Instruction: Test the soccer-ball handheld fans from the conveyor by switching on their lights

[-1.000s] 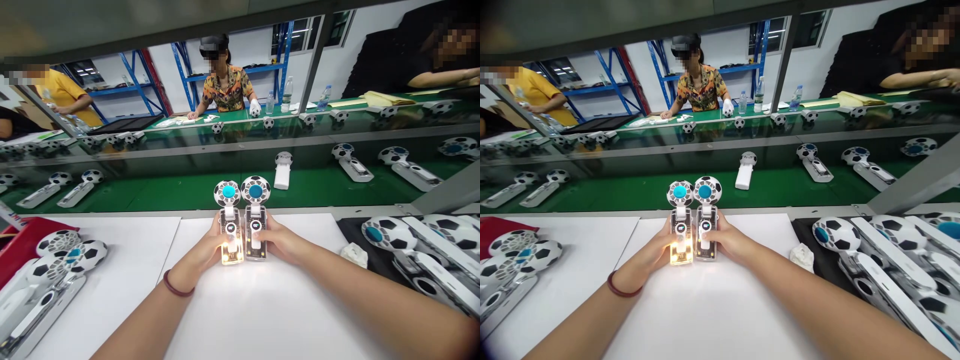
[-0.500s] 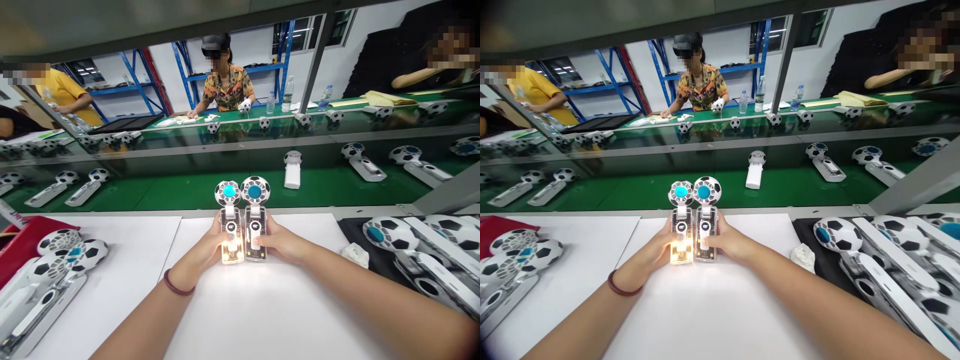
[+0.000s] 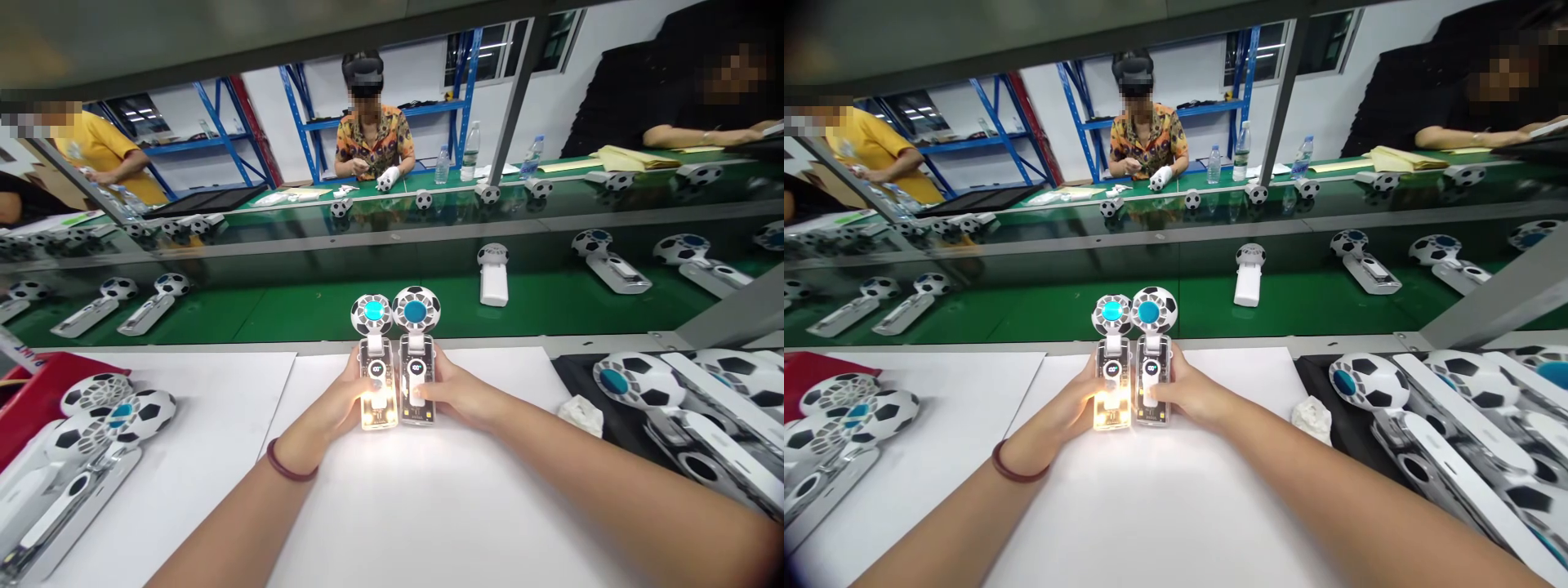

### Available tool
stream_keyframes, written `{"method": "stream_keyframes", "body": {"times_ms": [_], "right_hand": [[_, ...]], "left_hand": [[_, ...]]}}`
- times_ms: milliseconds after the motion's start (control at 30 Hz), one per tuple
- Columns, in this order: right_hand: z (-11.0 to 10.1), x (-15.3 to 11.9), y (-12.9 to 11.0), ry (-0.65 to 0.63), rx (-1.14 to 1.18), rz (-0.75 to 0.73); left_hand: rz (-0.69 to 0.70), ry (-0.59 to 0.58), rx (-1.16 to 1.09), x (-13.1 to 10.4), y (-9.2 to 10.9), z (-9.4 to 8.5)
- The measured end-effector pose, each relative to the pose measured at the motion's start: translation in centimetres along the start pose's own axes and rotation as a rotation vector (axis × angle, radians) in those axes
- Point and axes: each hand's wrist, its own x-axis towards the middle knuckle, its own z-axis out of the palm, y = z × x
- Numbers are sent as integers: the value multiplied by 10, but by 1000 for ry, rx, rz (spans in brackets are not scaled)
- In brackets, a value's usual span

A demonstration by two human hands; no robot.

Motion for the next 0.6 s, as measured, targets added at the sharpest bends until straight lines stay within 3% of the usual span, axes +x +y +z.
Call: {"method": "stream_keyframes", "body": {"times_ms": [200, 400, 600], "right_hand": [[1, -4, -7, -7, -24, -20], [5, -14, -20, -59, -281, -127], [23, -36, -46, -120, -107, -160]], "left_hand": [[16, 23, -47, 0, 0, 1], [39, 67, -94, 2, -1, -1], [62, 4, -103, -1, -1, 0]]}}
